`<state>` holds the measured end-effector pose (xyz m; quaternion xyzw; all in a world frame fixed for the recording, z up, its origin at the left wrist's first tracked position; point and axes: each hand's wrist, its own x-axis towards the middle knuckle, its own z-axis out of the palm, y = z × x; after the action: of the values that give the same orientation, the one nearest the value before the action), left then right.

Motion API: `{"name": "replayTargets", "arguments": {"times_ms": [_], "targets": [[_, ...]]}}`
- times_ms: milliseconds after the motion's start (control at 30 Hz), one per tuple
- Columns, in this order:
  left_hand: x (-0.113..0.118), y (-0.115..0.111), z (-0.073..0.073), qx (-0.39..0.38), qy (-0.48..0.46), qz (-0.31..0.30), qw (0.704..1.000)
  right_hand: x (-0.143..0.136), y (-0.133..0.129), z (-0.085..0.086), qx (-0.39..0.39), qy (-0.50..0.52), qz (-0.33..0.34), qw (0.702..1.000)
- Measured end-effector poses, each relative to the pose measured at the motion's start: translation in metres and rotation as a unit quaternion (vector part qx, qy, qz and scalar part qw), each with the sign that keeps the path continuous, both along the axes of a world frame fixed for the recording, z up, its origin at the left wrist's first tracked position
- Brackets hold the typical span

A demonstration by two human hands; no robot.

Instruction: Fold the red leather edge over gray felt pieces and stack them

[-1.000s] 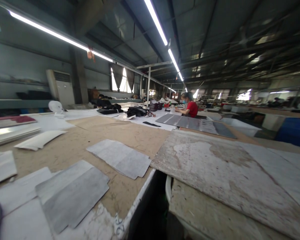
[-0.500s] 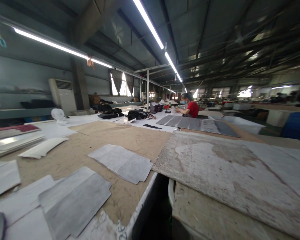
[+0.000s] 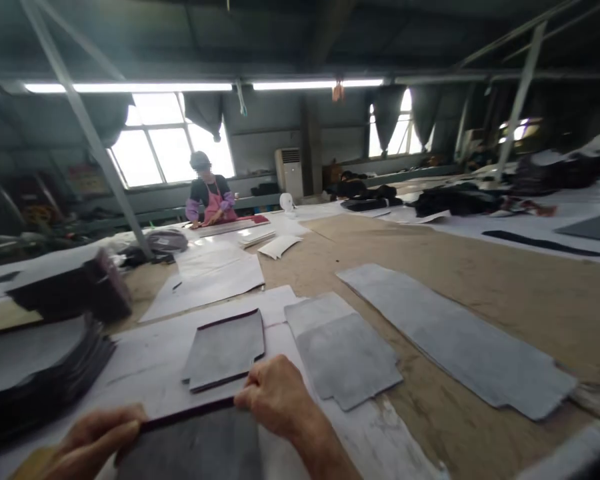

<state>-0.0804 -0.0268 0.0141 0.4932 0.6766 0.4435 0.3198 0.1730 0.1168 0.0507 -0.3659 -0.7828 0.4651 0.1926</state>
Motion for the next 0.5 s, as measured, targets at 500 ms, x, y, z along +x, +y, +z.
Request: {"name": "replayTargets", "arguments": {"times_ms": [500], "targets": [[-0.001, 0.076, 0.06, 0.029, 0.072, 0.055, 0.995, -0.028, 0.075, 0.041, 0.055, -0.058, 0.022, 0.997]]}}
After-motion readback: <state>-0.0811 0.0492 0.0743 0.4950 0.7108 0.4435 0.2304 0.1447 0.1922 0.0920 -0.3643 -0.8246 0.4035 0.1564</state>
